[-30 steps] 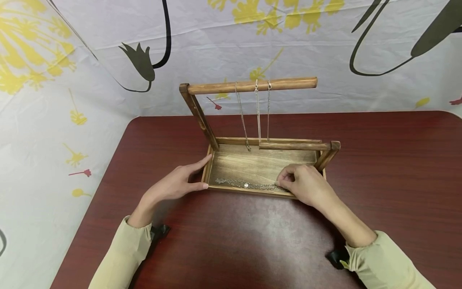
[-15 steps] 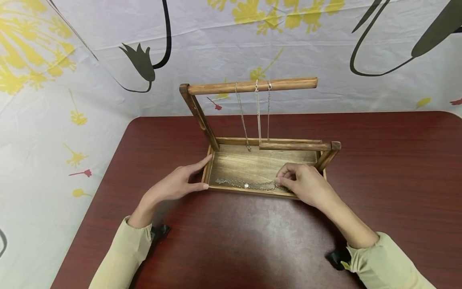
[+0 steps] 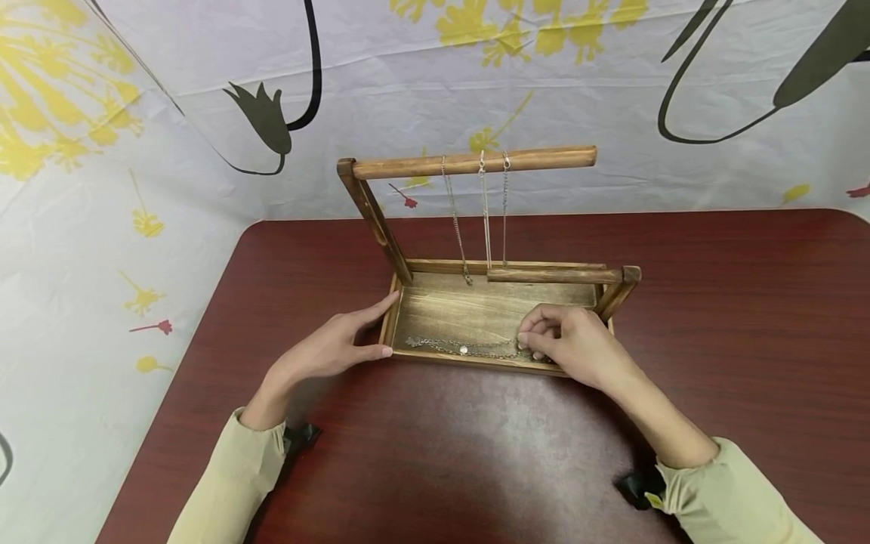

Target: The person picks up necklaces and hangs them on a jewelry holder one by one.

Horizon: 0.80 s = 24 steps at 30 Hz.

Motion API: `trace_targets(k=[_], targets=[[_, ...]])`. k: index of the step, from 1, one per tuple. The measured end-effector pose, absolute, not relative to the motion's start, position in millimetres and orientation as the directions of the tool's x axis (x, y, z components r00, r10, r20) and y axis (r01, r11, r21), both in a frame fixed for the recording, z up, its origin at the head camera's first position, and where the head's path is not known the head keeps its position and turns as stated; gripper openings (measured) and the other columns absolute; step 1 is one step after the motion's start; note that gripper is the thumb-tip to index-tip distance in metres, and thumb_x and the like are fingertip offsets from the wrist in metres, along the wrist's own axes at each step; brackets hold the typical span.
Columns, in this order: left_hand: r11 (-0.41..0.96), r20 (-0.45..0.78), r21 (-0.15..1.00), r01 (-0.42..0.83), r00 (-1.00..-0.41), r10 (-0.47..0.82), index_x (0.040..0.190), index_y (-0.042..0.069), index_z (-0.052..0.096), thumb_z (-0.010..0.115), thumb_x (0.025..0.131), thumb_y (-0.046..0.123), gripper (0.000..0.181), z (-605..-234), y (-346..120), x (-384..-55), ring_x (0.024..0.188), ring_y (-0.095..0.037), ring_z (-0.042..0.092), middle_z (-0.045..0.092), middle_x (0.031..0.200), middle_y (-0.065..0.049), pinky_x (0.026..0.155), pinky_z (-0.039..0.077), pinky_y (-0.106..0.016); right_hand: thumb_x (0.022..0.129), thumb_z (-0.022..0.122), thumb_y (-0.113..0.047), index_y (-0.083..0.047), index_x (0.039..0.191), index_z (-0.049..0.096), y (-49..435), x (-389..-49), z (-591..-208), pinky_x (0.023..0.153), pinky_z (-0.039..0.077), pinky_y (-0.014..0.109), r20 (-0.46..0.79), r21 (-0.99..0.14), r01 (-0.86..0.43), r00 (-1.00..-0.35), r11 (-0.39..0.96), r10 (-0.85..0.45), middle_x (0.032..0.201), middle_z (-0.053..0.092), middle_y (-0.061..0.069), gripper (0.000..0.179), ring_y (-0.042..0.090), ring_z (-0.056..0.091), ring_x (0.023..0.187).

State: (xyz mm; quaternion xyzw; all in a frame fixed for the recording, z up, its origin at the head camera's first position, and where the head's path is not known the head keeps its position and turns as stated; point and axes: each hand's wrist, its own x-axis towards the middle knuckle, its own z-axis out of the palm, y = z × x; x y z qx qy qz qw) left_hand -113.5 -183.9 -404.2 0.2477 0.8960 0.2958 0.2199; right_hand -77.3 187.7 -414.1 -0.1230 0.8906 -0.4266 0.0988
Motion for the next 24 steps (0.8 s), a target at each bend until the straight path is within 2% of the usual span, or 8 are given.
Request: trace_targets(k=[7,13,20,24], targets=[[0.705,-0.265,0.645,0.296,-0.778,0.57,0.16,0.03,0.018,0.068,0.094,0.038,0.083,-404.0,-183.9,-113.6,0.144,-0.014,0.03,0.023,0.161,0.01,0.113,0.034,-0.042,0.096,0.069,-0.023,-0.008,0.1,0.071,191.9,-76.8,-410.6,0.064,0.052,0.029,-0.15,-0.888,-0.026,-0.927,0.459,-0.343,0.088,0.071,0.009,0.015,0.014,0.063,0.075],[0.705,-0.265,0.646,0.292,-0.781,0.566,0.16,0.031,0.019,0.069,0.094,0.038,0.083,-403.9,-184.5,-113.7,0.144,-0.014,0.031,0.026,0.16,0.009,0.113,0.034,-0.041,0.097,0.068,-0.023,-0.003,0.102,0.069,192.9,-74.5,-405.3,0.063,0.053,0.03,-0.145,-0.915,-0.011,-0.924,0.404,-0.355,0.09,0.07,0.014,0.021,0.017,0.064,0.073],[0.701,-0.262,0.651,0.291,-0.781,0.567,0.16,0.03,0.019,0.068,0.094,0.038,0.083,-403.8,-184.1,-113.8,0.144,-0.016,0.031,0.026,0.16,0.007,0.113,0.035,-0.043,0.096,0.068,-0.017,-0.003,0.099,0.069,192.9,-72.2,-395.6,0.056,0.052,0.03,-0.074,-0.918,-0.08,-0.927,0.388,-0.368,0.082,0.068,0.016,0.014,0.017,0.064,0.065],[0.707,-0.265,0.647,0.285,-0.785,0.56,0.16,0.031,0.019,0.069,0.094,0.038,0.083,-404.3,-184.0,-113.3,0.144,-0.015,0.032,0.026,0.16,0.008,0.113,0.034,-0.042,0.095,0.068,-0.014,-0.006,0.097,0.069,192.1,-70.8,-388.5,0.057,0.053,0.031,-0.051,-0.932,-0.092,-0.924,0.35,-0.38,0.08,0.068,0.016,0.008,0.017,0.063,0.065]])
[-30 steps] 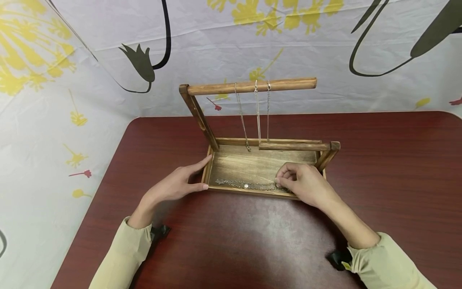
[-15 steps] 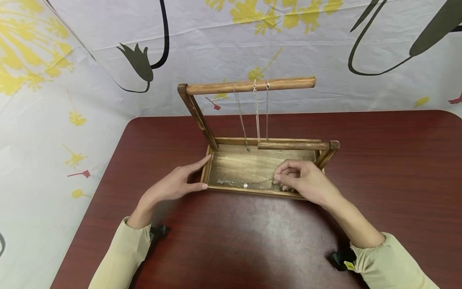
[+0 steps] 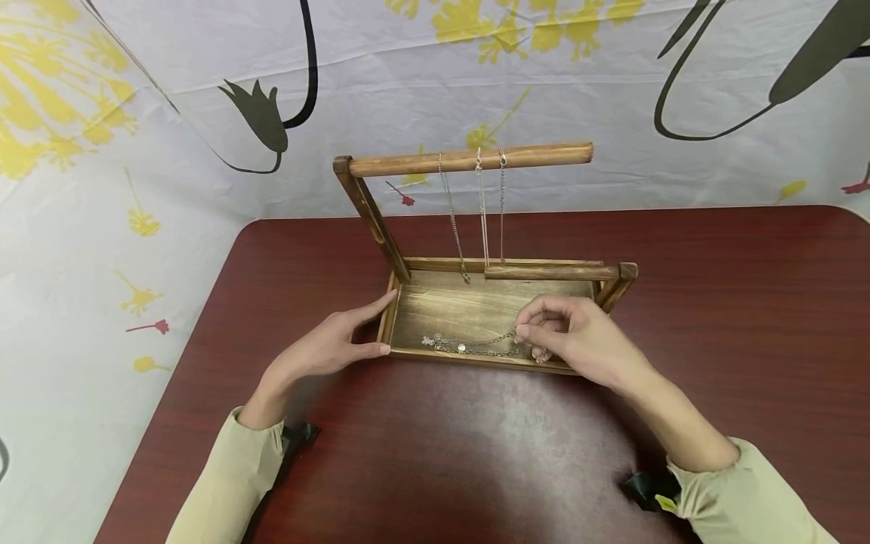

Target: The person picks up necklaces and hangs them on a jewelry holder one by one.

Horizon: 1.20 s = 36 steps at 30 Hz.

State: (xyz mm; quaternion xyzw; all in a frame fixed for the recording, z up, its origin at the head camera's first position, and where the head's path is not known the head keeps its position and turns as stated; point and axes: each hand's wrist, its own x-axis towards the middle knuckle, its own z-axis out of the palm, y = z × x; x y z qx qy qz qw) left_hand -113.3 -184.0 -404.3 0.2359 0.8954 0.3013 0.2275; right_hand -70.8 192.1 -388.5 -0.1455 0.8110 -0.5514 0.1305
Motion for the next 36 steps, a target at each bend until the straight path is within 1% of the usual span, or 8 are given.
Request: trace_targets(k=[6,9,13,19,25,30,33,36], targets=[[0.714,-0.247,0.638,0.289,-0.801,0.545,0.159,0.031,0.024,0.072,0.092,0.04,0.083,-404.7,-183.3,-113.6,0.142,-0.016,0.036,0.032,0.158,0.006,0.111,0.037,-0.043,0.096,0.068,-0.016,-0.008,0.1,0.069,192.4,-65.6,-375.8,0.059,0.049,0.031,-0.068,-0.949,-0.06,-0.919,0.31,-0.387,0.081,0.066,0.01,0.009,0.019,0.061,0.07],[0.714,-0.234,0.636,0.293,-0.808,0.54,0.158,0.031,0.026,0.073,0.091,0.039,0.083,-404.6,-183.5,-113.7,0.141,-0.016,0.037,0.035,0.157,0.005,0.11,0.038,-0.042,0.096,0.068,-0.016,-0.007,0.104,0.067,192.6,-64.1,-371.1,0.063,0.05,0.031,-0.094,-0.959,-0.019,-0.92,0.283,-0.38,0.087,0.066,0.007,0.013,0.019,0.061,0.074],[0.712,-0.223,0.64,0.29,-0.816,0.534,0.158,0.03,0.028,0.075,0.09,0.037,0.083,-404.7,-183.5,-113.7,0.141,-0.015,0.038,0.036,0.156,0.005,0.11,0.039,-0.041,0.095,0.068,-0.012,-0.003,0.11,0.065,193.5,-63.2,-366.5,0.07,0.054,0.029,-0.1,-0.972,0.005,-0.913,0.234,-0.395,0.102,0.067,0.007,0.017,0.017,0.064,0.087],[0.711,-0.213,0.643,0.284,-0.825,0.523,0.157,0.03,0.031,0.077,0.088,0.036,0.083,-404.8,-182.8,-113.7,0.14,-0.014,0.038,0.038,0.155,0.004,0.109,0.039,-0.041,0.095,0.065,-0.004,-0.003,0.115,0.066,197.7,-62.2,-358.7,0.075,0.054,0.027,-0.055,-0.982,-0.03,-0.901,0.188,-0.43,0.112,0.066,0.007,0.019,0.018,0.065,0.098],[0.713,-0.213,0.64,0.286,-0.825,0.523,0.157,0.029,0.031,0.076,0.088,0.037,0.082,-403.3,-179.9,-112.9,0.139,-0.015,0.04,0.039,0.155,0.003,0.108,0.041,-0.041,0.096,0.059,0.007,0.004,0.115,0.065,201.8,-61.9,-353.6,0.074,0.054,0.025,0.032,-0.996,-0.069,-0.883,0.063,-0.468,0.11,0.068,0.011,0.02,0.017,0.067,0.094],[0.723,-0.226,0.631,0.281,-0.825,0.518,0.157,0.03,0.03,0.075,0.089,0.038,0.083,-402.5,-179.7,-112.1,0.139,-0.014,0.04,0.038,0.156,0.004,0.108,0.04,-0.041,0.095,0.061,0.003,0.002,0.111,0.066,201.4,-61.0,-345.4,0.069,0.053,0.024,0.041,-0.986,-0.108,-0.895,0.127,-0.444,0.106,0.067,0.011,0.017,0.016,0.068,0.088],[0.726,-0.233,0.628,0.28,-0.823,0.519,0.158,0.03,0.029,0.075,0.089,0.038,0.083,-402.2,-180.0,-111.9,0.139,-0.014,0.039,0.037,0.156,0.005,0.109,0.04,-0.041,0.095,0.062,0.004,0.001,0.112,0.066,203.3,-61.4,-340.7,0.069,0.053,0.024,0.051,-0.979,-0.133,-0.894,0.156,-0.444,0.106,0.067,0.011,0.017,0.016,0.068,0.088],[0.726,-0.23,0.626,0.286,-0.821,0.522,0.158,0.03,0.028,0.074,0.09,0.039,0.083,-401.9,-180.5,-111.8,0.139,-0.014,0.039,0.036,0.156,0.005,0.109,0.04,-0.041,0.093,0.06,0.01,0.004,0.112,0.065,206.5,-63.6,-337.5,0.069,0.054,0.025,0.101,-0.982,-0.163,-0.877,0.093,-0.47,0.104,0.067,0.011,0.021,0.018,0.068,0.087]])
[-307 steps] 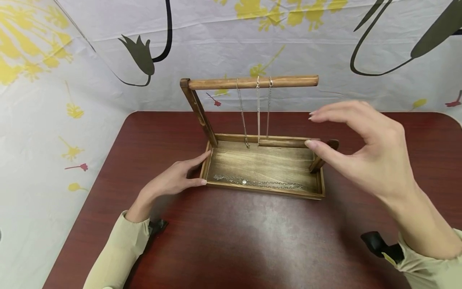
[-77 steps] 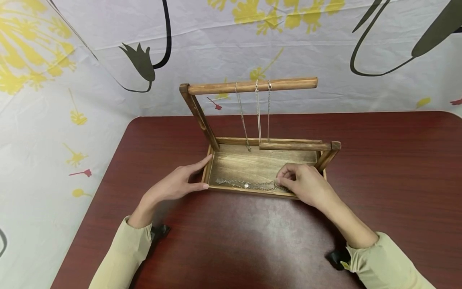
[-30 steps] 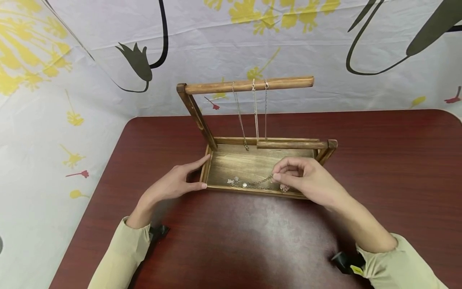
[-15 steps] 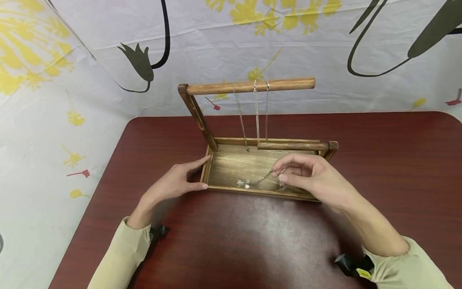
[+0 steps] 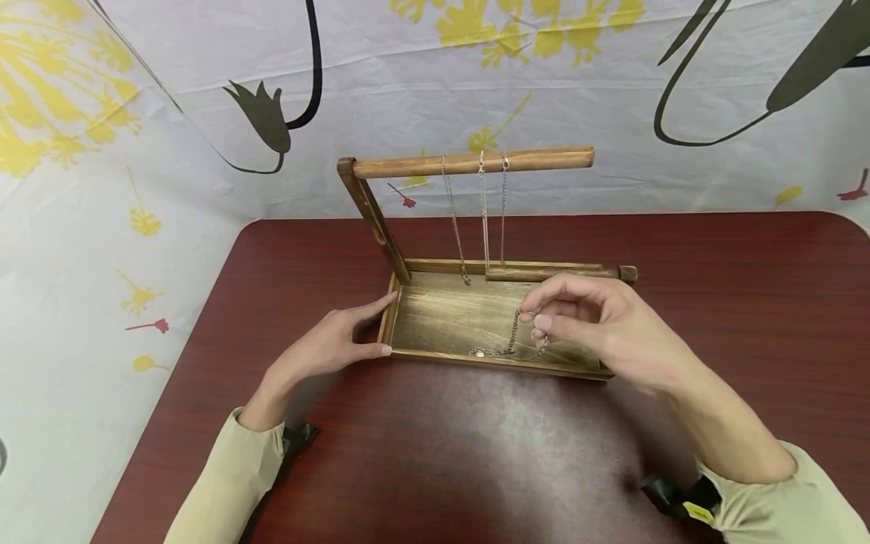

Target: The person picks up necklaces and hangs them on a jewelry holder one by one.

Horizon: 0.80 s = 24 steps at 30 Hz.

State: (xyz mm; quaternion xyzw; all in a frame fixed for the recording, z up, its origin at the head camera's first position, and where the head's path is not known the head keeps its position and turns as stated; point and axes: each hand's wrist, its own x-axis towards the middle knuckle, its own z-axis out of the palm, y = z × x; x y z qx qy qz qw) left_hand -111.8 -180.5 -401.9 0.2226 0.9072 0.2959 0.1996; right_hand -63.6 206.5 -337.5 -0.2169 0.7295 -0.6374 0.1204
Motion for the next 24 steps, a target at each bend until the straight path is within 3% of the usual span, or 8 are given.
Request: trace_targets(k=[5,9,15,24], targets=[[0.723,-0.228,0.627,0.29,-0.82,0.526,0.158,0.029,0.028,0.074,0.09,0.039,0.083,-402.1,-181.4,-111.3,0.14,-0.014,0.039,0.036,0.156,0.005,0.109,0.039,-0.041,0.091,0.055,0.019,0.01,0.109,0.062,209.4,-66.7,-331.8,0.064,0.056,0.029,0.182,-0.983,-0.17,-0.855,-0.069,-0.486,0.094,0.067,0.014,0.022,0.022,0.068,0.08],[0.721,-0.228,0.629,0.29,-0.818,0.528,0.158,0.029,0.027,0.074,0.09,0.038,0.083,-402.4,-181.4,-111.3,0.14,-0.014,0.038,0.036,0.157,0.005,0.109,0.039,-0.041,0.091,0.054,0.02,0.012,0.108,0.061,208.5,-64.4,-323.3,0.061,0.057,0.034,0.181,-0.983,-0.157,-0.882,-0.091,-0.435,0.093,0.067,0.016,0.02,0.025,0.069,0.074],[0.719,-0.227,0.63,0.293,-0.816,0.532,0.158,0.029,0.027,0.073,0.09,0.039,0.083,-402.5,-181.7,-111.7,0.141,-0.015,0.038,0.035,0.157,0.004,0.109,0.039,-0.042,0.089,0.05,0.025,0.019,0.109,0.059,207.9,-61.8,-317.1,0.06,0.057,0.041,0.208,-0.972,-0.147,-0.902,-0.184,-0.379,0.102,0.068,0.025,0.022,0.029,0.071,0.083],[0.721,-0.231,0.628,0.294,-0.814,0.533,0.158,0.029,0.026,0.073,0.091,0.039,0.083,-401.4,-181.1,-112.5,0.141,-0.017,0.037,0.035,0.157,0.003,0.11,0.039,-0.042,0.087,0.036,0.035,0.029,0.121,0.049,211.4,-64.8,-316.8,0.07,0.057,0.05,0.356,-0.907,-0.191,-0.823,-0.376,-0.443,0.116,0.06,0.037,0.037,0.038,0.068,0.101]])
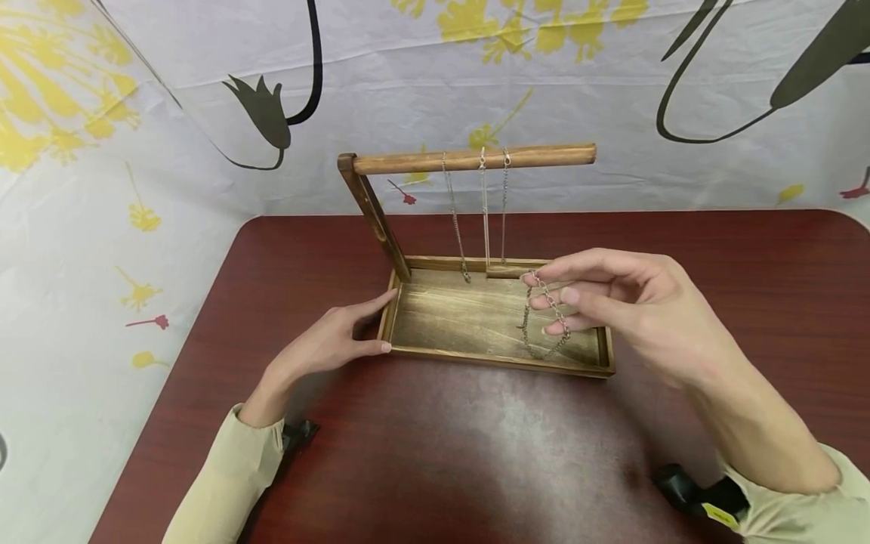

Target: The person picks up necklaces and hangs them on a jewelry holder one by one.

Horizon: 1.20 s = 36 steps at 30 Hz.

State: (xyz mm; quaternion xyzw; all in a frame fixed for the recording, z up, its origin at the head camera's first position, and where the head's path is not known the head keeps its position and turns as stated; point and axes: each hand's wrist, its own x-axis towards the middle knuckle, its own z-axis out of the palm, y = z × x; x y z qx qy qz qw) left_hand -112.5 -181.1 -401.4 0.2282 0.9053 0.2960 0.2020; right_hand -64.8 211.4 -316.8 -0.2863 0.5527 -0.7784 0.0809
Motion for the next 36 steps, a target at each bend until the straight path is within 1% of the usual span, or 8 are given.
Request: trace_targets(k=[6,9,14,19,27,31,35,36], targets=[[0.718,-0.233,0.628,0.299,-0.808,0.541,0.159,0.028,0.024,0.072,0.092,0.037,0.083,-401.1,-181.0,-112.0,0.141,-0.017,0.037,0.034,0.158,0.002,0.11,0.038,-0.043,0.085,0.035,0.037,0.024,0.127,0.049,211.0,-65.2,-316.6,0.067,0.058,0.047,0.396,-0.863,-0.161,-0.805,-0.479,-0.443,0.124,0.06,0.033,0.047,0.039,0.068,0.1],[0.718,-0.235,0.627,0.302,-0.806,0.544,0.159,0.027,0.024,0.071,0.092,0.037,0.082,-401.2,-180.4,-112.1,0.141,-0.017,0.037,0.034,0.158,0.002,0.11,0.038,-0.042,0.084,0.035,0.038,0.023,0.128,0.049,211.1,-65.1,-316.8,0.066,0.058,0.046,0.395,-0.846,-0.142,-0.813,-0.513,-0.427,0.126,0.059,0.033,0.049,0.04,0.069,0.098],[0.718,-0.235,0.627,0.302,-0.806,0.543,0.159,0.028,0.024,0.071,0.093,0.037,0.082,-401.4,-180.5,-112.2,0.141,-0.017,0.037,0.034,0.158,0.002,0.11,0.038,-0.042,0.083,0.037,0.038,0.023,0.127,0.05,213.4,-61.8,-315.4,0.062,0.058,0.043,0.357,-0.858,-0.136,-0.852,-0.495,-0.384,0.125,0.059,0.034,0.048,0.041,0.07,0.094],[0.72,-0.237,0.627,0.296,-0.809,0.539,0.159,0.029,0.024,0.071,0.092,0.038,0.082,-401.5,-181.3,-111.8,0.142,-0.016,0.036,0.033,0.158,0.003,0.11,0.038,-0.042,0.085,0.036,0.037,0.021,0.13,0.049,216.5,-60.0,-313.7,0.059,0.058,0.04,0.327,-0.876,-0.131,-0.869,-0.464,-0.372,0.13,0.057,0.032,0.049,0.039,0.071,0.092],[0.72,-0.234,0.629,0.294,-0.812,0.536,0.159,0.029,0.024,0.071,0.092,0.038,0.082,-401.2,-182.0,-111.1,0.141,-0.016,0.036,0.034,0.157,0.004,0.11,0.038,-0.043,0.086,0.036,0.036,0.021,0.134,0.044,214.8,-60.2,-311.2,0.06,0.057,0.036,0.339,-0.831,-0.122,-0.884,-0.542,-0.322,0.127,0.058,0.034,0.05,0.039,0.07,0.088],[0.719,-0.234,0.63,0.293,-0.811,0.536,0.159,0.029,0.024,0.071,0.092,0.038,0.082,-401.1,-182.1,-111.1,0.142,-0.016,0.036,0.034,0.157,0.004,0.11,0.038,-0.043,0.086,0.036,0.036,0.021,0.134,0.044,214.2,-59.6,-312.2,0.06,0.057,0.035,0.351,-0.806,-0.126,-0.888,-0.578,-0.297,0.125,0.059,0.034,0.051,0.037,0.069,0.094],[0.722,-0.235,0.627,0.293,-0.812,0.534,0.159,0.029,0.024,0.071,0.092,0.038,0.082,-401.1,-181.8,-111.6,0.141,-0.015,0.036,0.034,0.157,0.004,0.111,0.037,-0.042,0.085,0.036,0.037,0.023,0.129,0.046,215.4,-59.7,-312.2,0.06,0.055,0.035,0.39,-0.767,-0.139,-0.876,-0.626,-0.283,0.125,0.058,0.036,0.047,0.035,0.066,0.1],[0.723,-0.234,0.626,0.294,-0.813,0.533,0.159,0.029,0.025,0.071,0.092,0.038,0.082,-401.2,-181.8,-111.8,0.141,-0.015,0.036,0.034,0.157,0.004,0.111,0.037,-0.042,0.085,0.037,0.036,0.024,0.128,0.047,216.1,-59.6,-311.6,0.06,0.054,0.035,0.394,-0.763,-0.14,-0.874,-0.631,-0.284,0.124,0.058,0.036,0.046,0.034,0.067,0.096]])
